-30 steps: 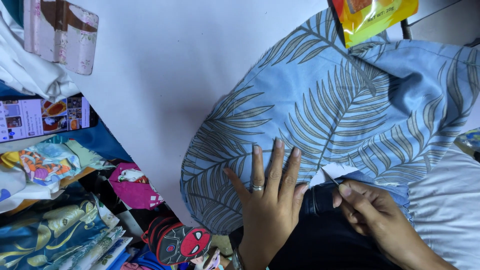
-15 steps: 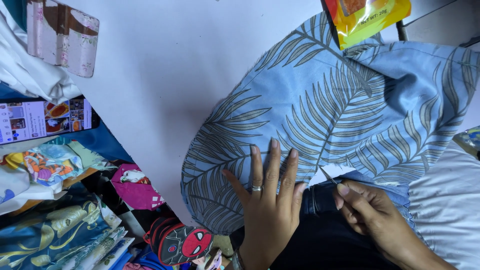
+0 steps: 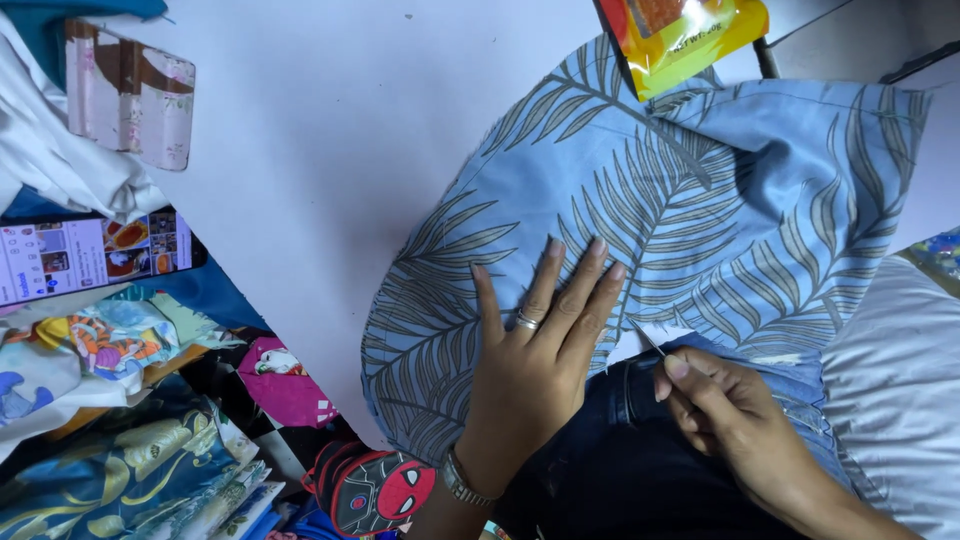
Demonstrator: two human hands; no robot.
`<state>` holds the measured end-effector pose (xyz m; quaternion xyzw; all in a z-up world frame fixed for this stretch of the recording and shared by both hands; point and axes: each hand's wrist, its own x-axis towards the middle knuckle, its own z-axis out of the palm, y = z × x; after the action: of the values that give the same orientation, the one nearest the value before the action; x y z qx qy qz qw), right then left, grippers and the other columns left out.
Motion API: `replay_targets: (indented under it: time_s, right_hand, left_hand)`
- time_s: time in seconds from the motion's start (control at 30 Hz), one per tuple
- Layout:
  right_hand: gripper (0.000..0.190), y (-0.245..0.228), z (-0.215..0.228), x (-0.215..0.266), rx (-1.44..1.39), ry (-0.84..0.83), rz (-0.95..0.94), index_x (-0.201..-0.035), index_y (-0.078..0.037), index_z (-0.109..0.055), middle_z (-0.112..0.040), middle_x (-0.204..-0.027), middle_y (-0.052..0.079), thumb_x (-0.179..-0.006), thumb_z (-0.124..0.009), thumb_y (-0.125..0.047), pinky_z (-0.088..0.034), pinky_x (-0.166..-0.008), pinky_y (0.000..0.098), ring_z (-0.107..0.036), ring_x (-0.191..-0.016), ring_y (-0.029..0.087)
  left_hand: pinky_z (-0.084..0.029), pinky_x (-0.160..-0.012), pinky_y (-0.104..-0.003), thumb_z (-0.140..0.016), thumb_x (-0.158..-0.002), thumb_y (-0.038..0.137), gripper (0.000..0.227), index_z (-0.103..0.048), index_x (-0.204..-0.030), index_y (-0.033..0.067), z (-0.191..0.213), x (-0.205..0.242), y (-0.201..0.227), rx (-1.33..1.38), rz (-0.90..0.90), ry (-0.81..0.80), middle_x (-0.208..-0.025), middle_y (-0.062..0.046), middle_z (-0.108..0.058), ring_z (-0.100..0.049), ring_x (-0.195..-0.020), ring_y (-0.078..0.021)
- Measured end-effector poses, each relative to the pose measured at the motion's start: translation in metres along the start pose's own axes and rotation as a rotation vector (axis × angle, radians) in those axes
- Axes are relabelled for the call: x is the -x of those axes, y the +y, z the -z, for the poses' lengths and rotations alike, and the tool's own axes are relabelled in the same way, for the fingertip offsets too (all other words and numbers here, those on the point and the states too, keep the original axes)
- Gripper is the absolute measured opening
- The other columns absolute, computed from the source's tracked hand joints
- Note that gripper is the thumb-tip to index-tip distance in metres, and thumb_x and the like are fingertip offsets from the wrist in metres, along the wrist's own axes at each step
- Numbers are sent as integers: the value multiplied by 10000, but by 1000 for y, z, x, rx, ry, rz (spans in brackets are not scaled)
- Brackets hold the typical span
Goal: The person cuts a piece of light blue fabric with a leaf pattern using a small knife. They hold the fabric steady with one hand while carefully cutting along a marked line with the other hand.
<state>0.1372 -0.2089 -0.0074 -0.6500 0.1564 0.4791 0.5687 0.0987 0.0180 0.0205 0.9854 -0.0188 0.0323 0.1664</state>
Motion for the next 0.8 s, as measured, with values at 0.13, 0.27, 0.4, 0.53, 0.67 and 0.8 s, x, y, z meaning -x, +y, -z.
replay_targets:
  time_s: [0.13,0.27,0.4,0.53,0.67,0.8]
  right_hand:
    - [435,-2,-4,1,10,7,0,-780,-11,-651,-376,-534,57,-1065,-568,-329,-273,-400,311,-325,-461,162]
    - [432,1,-3,0,0,14,-1,-767,-19,-641,-376,-528,56,-1065,-574,-324,-277,-402,313,-329,-461,167]
    - [435,2,-4,0,5,34,15,-735,-34,-620,-392,-530,55,-1055,-591,-327,-300,-409,307,-357,-473,163]
    - [431,10,2,-1,19,58,31,-719,-37,-608,-403,-524,59,-1047,-599,-317,-318,-412,304,-375,-473,160]
    - [453,7,6,4,3,35,-32,-733,-16,-606,-380,-547,62,-1061,-580,-328,-254,-408,316,-335,-483,167]
    - [466,12,9,8,-32,8,-28,-804,17,-645,-332,-554,57,-1068,-538,-352,-226,-396,319,-279,-473,162]
  left_hand:
    - [-268,-1196,-760,-575,-1118,211,449,-505,-1560,179,-1,2,1,-6,26,-5,-1633,2,-469,-353,-1558,-260]
    - [-261,-1192,-763,-585,-1117,216,447,-513,-1555,171,-1,2,1,-1,21,-3,-1629,-8,-474,-348,-1555,-266]
    - [-265,-1192,-759,-614,-1112,223,442,-526,-1543,174,-1,2,1,17,33,13,-1614,-5,-499,-370,-1547,-260]
    - [-263,-1191,-764,-634,-1102,226,446,-540,-1535,178,0,1,1,23,42,16,-1611,-3,-501,-372,-1545,-256]
    - [-246,-1193,-763,-628,-1109,231,443,-532,-1537,171,-3,4,3,16,47,31,-1605,-11,-514,-378,-1541,-264]
    - [-228,-1182,-777,-662,-1088,245,483,-519,-1543,169,-9,9,13,4,124,41,-1614,-20,-500,-390,-1543,-274]
